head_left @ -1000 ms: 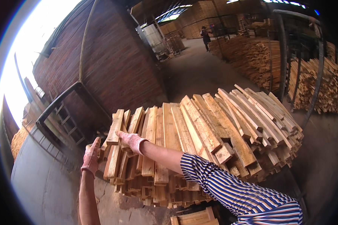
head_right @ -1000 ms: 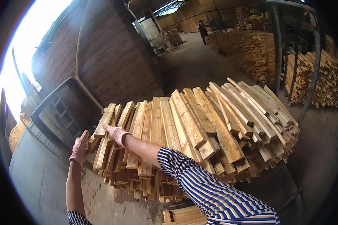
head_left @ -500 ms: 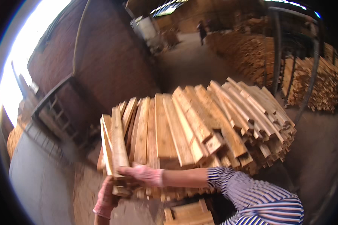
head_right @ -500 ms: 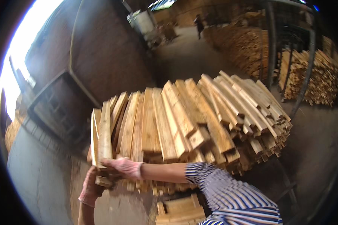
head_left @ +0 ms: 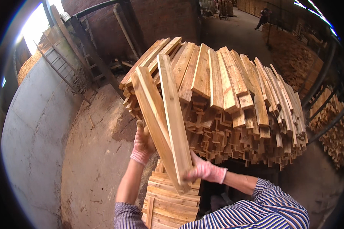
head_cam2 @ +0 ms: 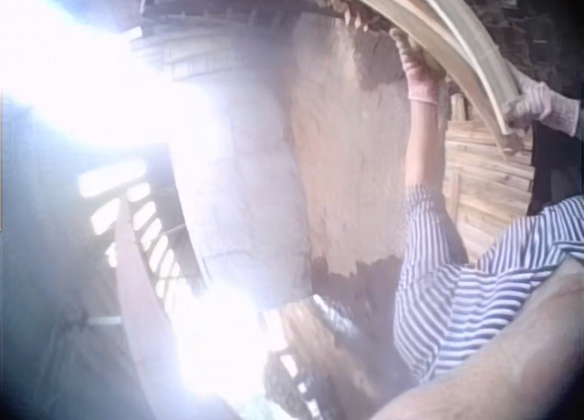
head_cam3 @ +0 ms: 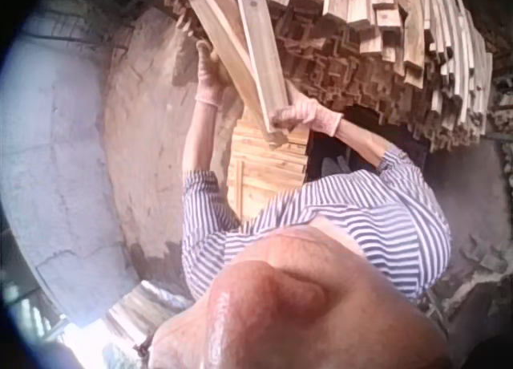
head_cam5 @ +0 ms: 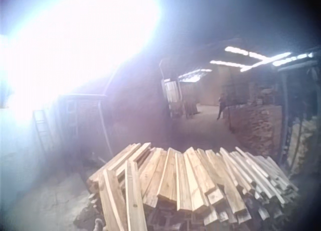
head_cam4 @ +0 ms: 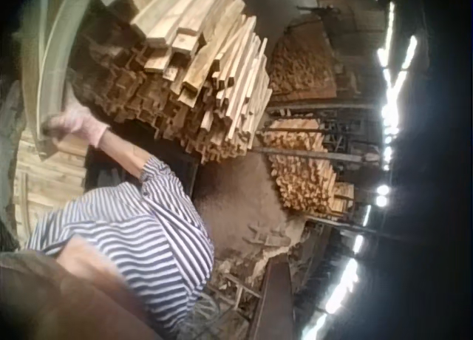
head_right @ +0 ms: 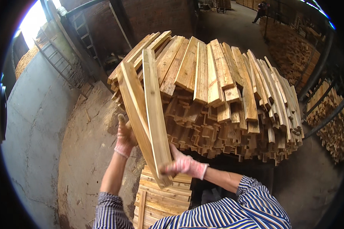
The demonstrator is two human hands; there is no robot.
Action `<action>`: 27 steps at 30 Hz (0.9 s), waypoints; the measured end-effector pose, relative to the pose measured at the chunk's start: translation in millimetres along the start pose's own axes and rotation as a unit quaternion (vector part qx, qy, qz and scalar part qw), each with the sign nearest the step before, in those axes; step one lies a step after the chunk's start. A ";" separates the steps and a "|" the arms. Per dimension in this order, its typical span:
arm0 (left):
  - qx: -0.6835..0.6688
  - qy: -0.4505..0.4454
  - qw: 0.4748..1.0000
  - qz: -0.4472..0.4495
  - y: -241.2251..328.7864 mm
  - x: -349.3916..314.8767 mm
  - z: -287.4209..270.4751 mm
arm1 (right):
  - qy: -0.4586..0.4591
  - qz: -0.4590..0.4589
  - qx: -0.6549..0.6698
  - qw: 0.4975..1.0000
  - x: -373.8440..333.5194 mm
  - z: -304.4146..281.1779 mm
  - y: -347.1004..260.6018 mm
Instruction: The person repeatedly picks up wooden planks from a large pile and places them onto a wooden pallet on the floor. The person wears pink gloves and a striped shirt while organizing the planks into a neat stack.
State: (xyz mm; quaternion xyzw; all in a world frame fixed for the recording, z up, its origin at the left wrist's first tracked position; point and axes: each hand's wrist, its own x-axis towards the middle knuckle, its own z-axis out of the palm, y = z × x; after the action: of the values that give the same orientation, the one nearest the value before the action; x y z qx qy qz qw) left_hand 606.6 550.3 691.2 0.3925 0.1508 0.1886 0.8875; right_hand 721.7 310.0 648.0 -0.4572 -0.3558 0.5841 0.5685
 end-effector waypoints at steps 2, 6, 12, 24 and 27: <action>0.101 0.104 0.985 0.092 -18.9 -1.3 5.2 | 0.038 -0.036 -0.189 0.981 -30.3 14.5 36.0; -0.024 0.054 0.994 0.087 -70.0 -68.0 -45.3 | -0.064 0.087 -0.289 0.951 -59.9 31.1 44.1; -0.008 0.100 0.992 0.081 -109.2 -121.0 -23.8 | 0.188 -0.051 -0.153 0.969 -23.4 71.0 122.7; 0.185 0.174 0.963 0.091 -164.1 -266.5 -125.1 | -0.021 0.108 -0.320 0.941 8.7 134.7 239.8; 0.269 0.179 0.944 0.072 -212.7 -267.0 -174.4 | -0.011 0.122 -0.370 0.921 27.1 112.1 379.6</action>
State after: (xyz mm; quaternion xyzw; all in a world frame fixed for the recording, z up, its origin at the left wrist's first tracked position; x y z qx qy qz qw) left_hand 344.2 408.9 450.1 0.5862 0.3234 0.2719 0.6913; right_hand 489.7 310.4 326.2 -0.6684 -0.4940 0.4807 0.2794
